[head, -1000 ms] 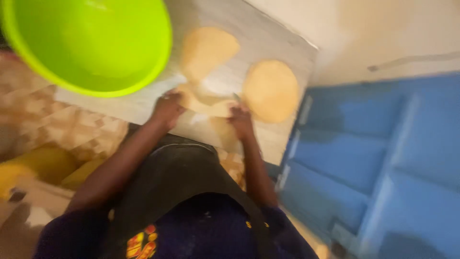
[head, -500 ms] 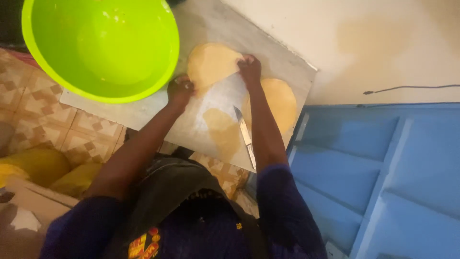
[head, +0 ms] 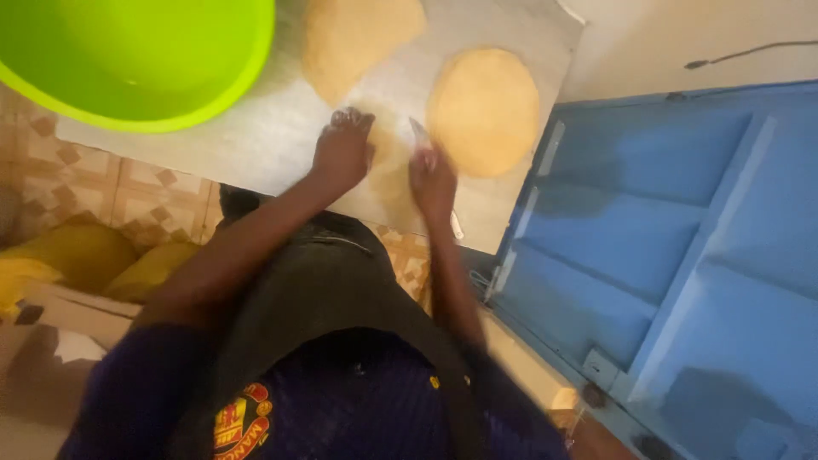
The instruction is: The person uses a knife to cut round sheets of dough into smaller pieces on a white countertop. They separate the cut pieces and place them into a green plastic bowl.
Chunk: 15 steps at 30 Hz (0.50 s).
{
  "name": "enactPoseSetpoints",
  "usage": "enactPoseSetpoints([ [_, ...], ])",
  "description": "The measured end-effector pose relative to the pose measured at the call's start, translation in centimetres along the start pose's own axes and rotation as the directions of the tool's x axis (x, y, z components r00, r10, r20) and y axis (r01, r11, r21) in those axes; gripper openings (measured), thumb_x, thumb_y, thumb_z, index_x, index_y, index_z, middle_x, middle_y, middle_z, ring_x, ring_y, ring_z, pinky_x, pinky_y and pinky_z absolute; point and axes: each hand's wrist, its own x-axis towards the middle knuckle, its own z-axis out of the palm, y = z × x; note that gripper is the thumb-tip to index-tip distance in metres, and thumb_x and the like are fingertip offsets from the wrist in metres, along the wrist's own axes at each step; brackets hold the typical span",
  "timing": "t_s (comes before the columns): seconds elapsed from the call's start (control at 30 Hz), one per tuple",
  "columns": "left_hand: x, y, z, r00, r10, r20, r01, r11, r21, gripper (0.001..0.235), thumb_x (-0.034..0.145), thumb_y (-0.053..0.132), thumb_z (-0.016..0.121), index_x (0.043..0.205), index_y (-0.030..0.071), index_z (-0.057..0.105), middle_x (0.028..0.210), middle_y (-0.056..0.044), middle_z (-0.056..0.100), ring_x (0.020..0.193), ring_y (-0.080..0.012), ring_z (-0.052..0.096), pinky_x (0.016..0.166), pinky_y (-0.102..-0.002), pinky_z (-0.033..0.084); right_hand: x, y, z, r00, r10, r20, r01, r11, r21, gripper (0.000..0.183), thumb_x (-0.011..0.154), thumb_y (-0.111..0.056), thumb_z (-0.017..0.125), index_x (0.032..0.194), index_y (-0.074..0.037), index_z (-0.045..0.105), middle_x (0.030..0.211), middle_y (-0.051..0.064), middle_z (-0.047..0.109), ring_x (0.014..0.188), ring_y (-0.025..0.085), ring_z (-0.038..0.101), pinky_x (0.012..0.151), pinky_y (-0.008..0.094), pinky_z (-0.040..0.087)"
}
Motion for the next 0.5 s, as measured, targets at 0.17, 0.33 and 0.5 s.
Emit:
enactPoseSetpoints([
  [0.17, 3.1, -2.0, 3.7, 0.994, -0.08, 0.074, 0.062, 0.973, 0.223, 0.044, 0.078, 0.034, 0.063, 0.113, 0.014, 0.046, 0.1, -0.01, 0.06, 0.097, -0.0317, 0.06, 0.077, -0.044, 0.047, -9.1, 2.7, 1.9, 0.94, 0.34, -0.008, -0.287, 0.78, -0.556, 0.034, 0.075, -0.032, 0.064, 0.094, -0.005, 0.057, 0.086, 0.015, 0.06, 0.082, 0.034, 0.063, 0.072, 0.044, 0.053],
  [0.33, 3.4, -2.0, 4.0, 0.989, 0.142, 0.036, -0.144, 0.987, 0.071, 0.02, 0.074, 0.023, 0.064, 0.09, 0.014, 0.057, 0.089, -0.01, 0.057, 0.088, -0.0332, 0.059, 0.074, -0.043, 0.047, -9.2, 3.8, 2.7, 0.988, 0.082, -0.13, -0.145, 0.778, -0.611, 0.038, 0.076, -0.033, 0.063, 0.095, -0.002, 0.051, 0.085, 0.016, 0.053, 0.085, 0.036, 0.055, 0.074, 0.046, 0.045],
  [0.5, 1.4, -4.5, 4.4, 0.989, 0.129, -0.067, -0.145, 0.908, -0.394, 0.009, 0.072, 0.019, 0.064, 0.078, 0.013, 0.059, 0.083, -0.012, 0.059, 0.084, -0.0361, 0.059, 0.074, -0.044, 0.047, -7.6, 3.1, 1.1, 0.934, 0.356, -0.015, -0.352, 0.916, -0.19, 0.046, 0.072, -0.022, 0.069, 0.105, 0.004, 0.05, 0.1, 0.025, 0.053, 0.093, 0.047, 0.055, 0.083, 0.055, 0.044],
])
